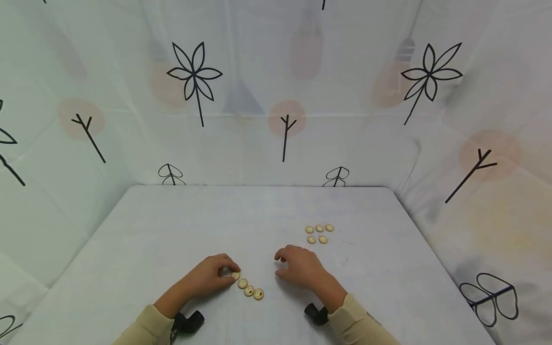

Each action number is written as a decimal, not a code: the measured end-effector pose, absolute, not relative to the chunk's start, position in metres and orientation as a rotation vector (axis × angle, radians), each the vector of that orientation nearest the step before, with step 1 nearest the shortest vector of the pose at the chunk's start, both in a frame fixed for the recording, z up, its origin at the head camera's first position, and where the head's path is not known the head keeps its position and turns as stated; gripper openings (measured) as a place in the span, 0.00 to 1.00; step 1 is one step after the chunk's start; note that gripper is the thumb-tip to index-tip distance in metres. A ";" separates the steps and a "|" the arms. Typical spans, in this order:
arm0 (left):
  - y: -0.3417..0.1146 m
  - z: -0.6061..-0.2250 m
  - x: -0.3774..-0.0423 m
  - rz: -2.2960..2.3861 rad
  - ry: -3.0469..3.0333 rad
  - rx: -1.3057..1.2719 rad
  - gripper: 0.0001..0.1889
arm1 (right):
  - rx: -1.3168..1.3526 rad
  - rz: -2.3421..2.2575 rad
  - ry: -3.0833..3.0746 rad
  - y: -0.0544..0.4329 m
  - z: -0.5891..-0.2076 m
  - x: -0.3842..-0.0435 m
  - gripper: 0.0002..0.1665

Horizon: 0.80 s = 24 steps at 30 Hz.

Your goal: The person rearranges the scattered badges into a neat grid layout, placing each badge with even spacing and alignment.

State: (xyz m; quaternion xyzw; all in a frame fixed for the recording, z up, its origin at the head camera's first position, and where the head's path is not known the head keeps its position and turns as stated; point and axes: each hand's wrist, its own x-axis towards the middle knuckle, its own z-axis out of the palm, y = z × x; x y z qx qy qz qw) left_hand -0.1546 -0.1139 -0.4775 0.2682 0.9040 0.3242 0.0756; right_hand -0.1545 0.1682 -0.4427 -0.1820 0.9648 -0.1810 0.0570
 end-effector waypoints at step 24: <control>-0.114 -0.478 -0.155 0.955 2.708 0.795 0.09 | -0.775 -0.492 2.808 0.148 -0.443 -0.140 0.19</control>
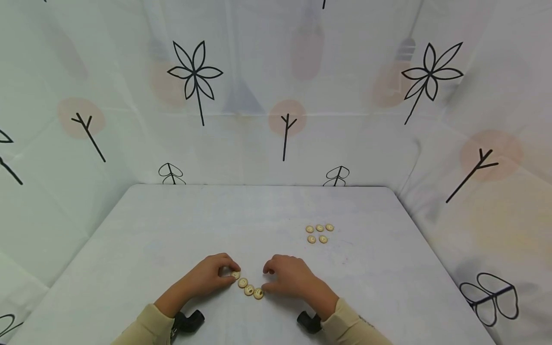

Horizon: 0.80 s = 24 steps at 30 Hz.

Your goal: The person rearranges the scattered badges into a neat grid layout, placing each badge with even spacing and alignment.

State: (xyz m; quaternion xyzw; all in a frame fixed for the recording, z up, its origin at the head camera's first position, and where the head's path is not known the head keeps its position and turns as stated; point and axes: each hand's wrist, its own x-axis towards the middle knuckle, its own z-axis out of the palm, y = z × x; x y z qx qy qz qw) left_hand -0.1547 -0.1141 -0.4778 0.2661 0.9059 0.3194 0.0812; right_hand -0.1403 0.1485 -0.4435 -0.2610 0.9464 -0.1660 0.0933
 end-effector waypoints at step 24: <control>-0.114 -0.479 -0.155 0.974 2.710 0.836 0.08 | -0.913 -0.402 2.709 0.134 -0.446 -0.133 0.11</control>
